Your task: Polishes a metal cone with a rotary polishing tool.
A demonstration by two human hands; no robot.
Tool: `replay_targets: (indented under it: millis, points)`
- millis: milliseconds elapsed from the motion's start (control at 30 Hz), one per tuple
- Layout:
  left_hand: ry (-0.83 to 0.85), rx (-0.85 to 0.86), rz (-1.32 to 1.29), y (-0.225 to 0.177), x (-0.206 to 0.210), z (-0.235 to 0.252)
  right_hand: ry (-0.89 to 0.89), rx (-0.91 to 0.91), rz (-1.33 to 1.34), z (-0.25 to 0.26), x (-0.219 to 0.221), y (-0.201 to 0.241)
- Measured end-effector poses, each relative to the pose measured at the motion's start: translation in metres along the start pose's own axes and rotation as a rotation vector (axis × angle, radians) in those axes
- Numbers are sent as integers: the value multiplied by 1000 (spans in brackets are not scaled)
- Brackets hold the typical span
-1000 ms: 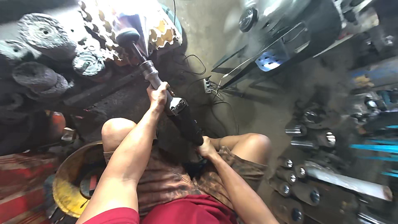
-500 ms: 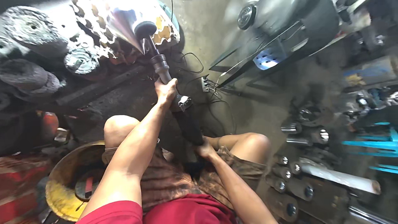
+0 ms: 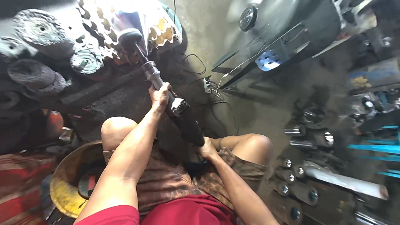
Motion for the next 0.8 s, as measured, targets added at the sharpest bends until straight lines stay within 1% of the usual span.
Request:
replay_targets:
  millis: [167,333,433,633,800]
  points:
    - [-28,-11,-6,2,-6,2,9,-29,16,2,2,-2]
    - [-2,-1,6,0,1,1,10,-8,28,1,4,-5]
    - [5,8,91,0,8,-1,34,32,58,-1,5,-7]
    - [-7,-53,302,9,24,5,58,39,305,-6,9,-12]
    - [-17,-101,386,18,30,12,80,81,291,-4,7,-14]
Point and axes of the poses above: each hand's wrist, its own z-axis towards the middle knuckle, its own x-axis out of the palm, y = z × x, the point moved 3 cm from there along z, towards the middle knuckle, and after that the axes turned 9 degrees about -z, right-handed, at the moved point
